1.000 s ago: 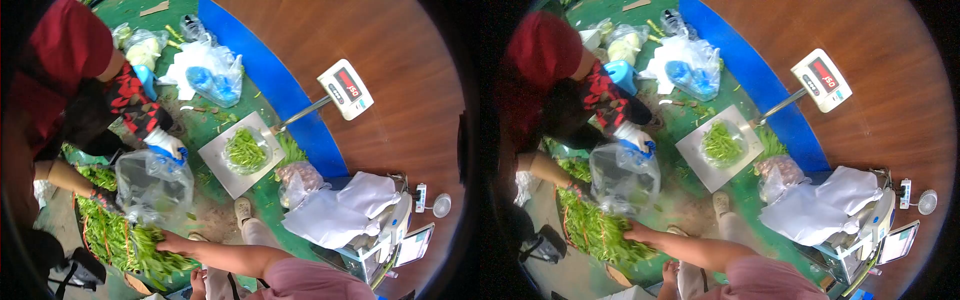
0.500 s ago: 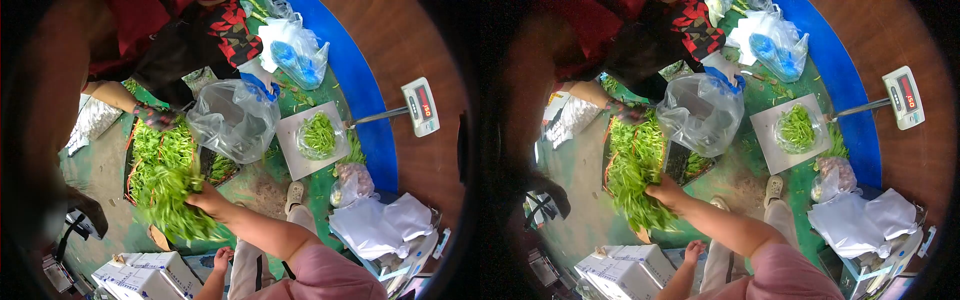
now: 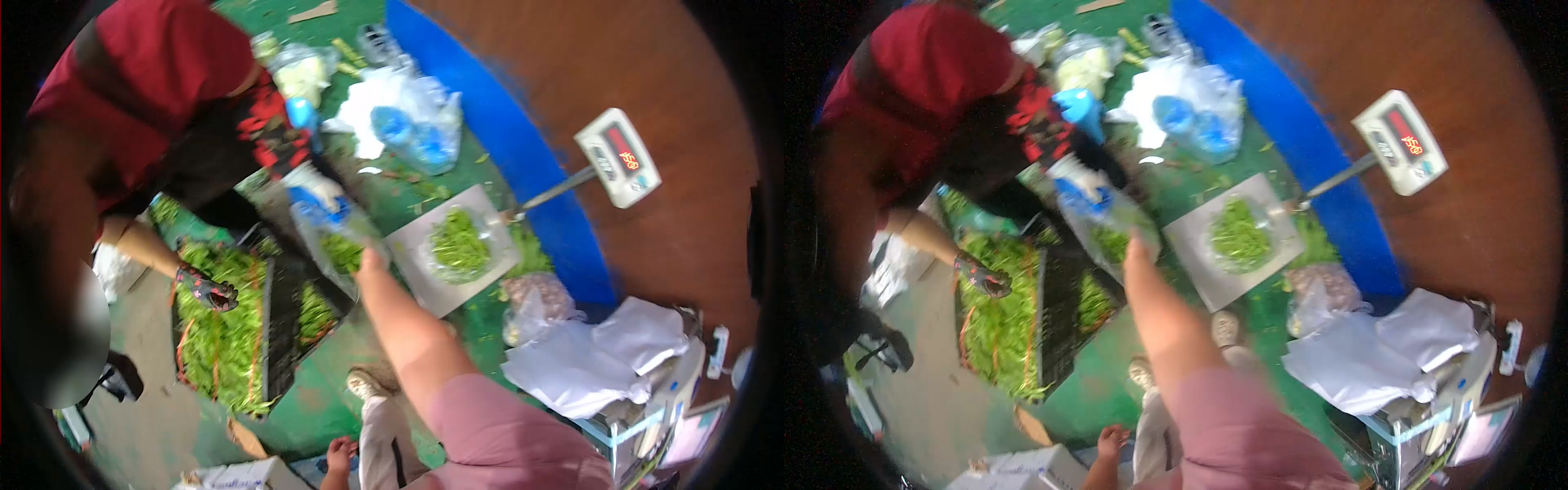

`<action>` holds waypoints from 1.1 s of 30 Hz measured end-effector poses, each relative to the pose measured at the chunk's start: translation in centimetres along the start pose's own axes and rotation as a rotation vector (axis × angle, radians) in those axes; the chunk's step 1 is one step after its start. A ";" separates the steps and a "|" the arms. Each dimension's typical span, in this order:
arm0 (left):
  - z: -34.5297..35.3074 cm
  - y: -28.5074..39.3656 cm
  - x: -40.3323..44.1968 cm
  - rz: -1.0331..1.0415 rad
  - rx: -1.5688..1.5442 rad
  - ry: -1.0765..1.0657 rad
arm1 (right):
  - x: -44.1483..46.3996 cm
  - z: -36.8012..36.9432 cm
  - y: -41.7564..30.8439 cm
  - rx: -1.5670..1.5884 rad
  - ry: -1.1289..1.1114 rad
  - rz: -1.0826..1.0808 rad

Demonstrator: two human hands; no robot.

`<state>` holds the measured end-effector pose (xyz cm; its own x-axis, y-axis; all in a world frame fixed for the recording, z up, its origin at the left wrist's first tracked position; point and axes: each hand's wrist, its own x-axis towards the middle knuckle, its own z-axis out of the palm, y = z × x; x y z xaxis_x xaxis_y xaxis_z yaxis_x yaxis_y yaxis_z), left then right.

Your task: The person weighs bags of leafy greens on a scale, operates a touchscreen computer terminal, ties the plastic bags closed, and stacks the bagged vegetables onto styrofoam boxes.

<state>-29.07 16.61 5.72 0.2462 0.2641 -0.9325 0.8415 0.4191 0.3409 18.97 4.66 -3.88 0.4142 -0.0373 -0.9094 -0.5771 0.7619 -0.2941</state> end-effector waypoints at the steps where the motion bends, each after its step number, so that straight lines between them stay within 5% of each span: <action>1: -0.2 -0.5 0.3 -0.009 0.010 0.018 | 0.7 -0.4 0.0 0.072 0.029 -0.024; 5: -0.9 -0.3 0.6 -0.034 0.152 -0.056 | 0.9 -1.2 -2.5 -0.017 0.121 -0.156; 8: 1.2 1.7 -1.0 -0.008 0.181 -0.100 | 4.8 -2.6 -1.7 -0.601 -0.026 -0.268; 10: 0.9 -0.1 1.8 0.009 0.212 0.016 | 0.4 -4.4 -1.8 -0.850 -0.249 -0.441; 13: -3.0 -4.5 9.6 -0.098 0.011 -0.376 | -7.5 -10.8 -1.9 -0.782 -0.401 -0.489; 14: 2.4 -0.4 2.9 0.027 0.302 -0.138 | -13.1 -14.0 -3.6 -0.575 -0.457 -0.385; 15: 3.5 0.6 3.0 0.039 0.459 -0.150 | -13.8 -18.8 -2.7 -0.828 -0.413 -0.562; 18: 6.2 3.6 3.0 0.197 0.854 -0.401 | -25.2 -35.3 -1.4 -1.516 -0.028 -0.679; 19: 6.9 5.1 2.1 0.324 0.860 -0.585 | -29.1 -40.8 -0.3 -1.910 0.062 -0.376; 24: 16.8 8.1 -4.8 0.327 1.228 -0.700 | -47.6 -61.5 7.2 -1.484 0.344 0.026; 25: 18.3 8.0 -6.2 0.334 1.273 -0.714 | -53.5 -61.4 4.3 -1.418 0.597 -0.030; 26: 19.6 8.0 -7.5 0.354 1.309 -0.713 | -52.2 -67.5 6.3 -1.385 0.949 -0.336; 27: 20.4 7.8 -8.3 0.370 1.344 -0.709 | -57.0 -68.1 1.6 -0.975 0.969 -0.203; 28: 21.1 7.5 -9.1 0.389 1.378 -0.701 | -59.6 -69.6 -1.8 -0.907 1.208 -0.216; 29: 21.8 7.0 -9.8 0.406 1.410 -0.687 | -66.4 -67.5 -5.8 -0.801 1.270 -0.682; 33: 23.3 3.4 -11.8 0.435 1.518 -0.610 | -68.4 -78.4 -16.0 -0.678 1.604 -1.014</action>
<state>-17.88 -5.29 15.09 0.3982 -0.3744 -0.8374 0.2458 -0.8360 0.4906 -55.32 -55.68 40.02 0.0369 -0.9361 0.3498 -0.8622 -0.2068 -0.4624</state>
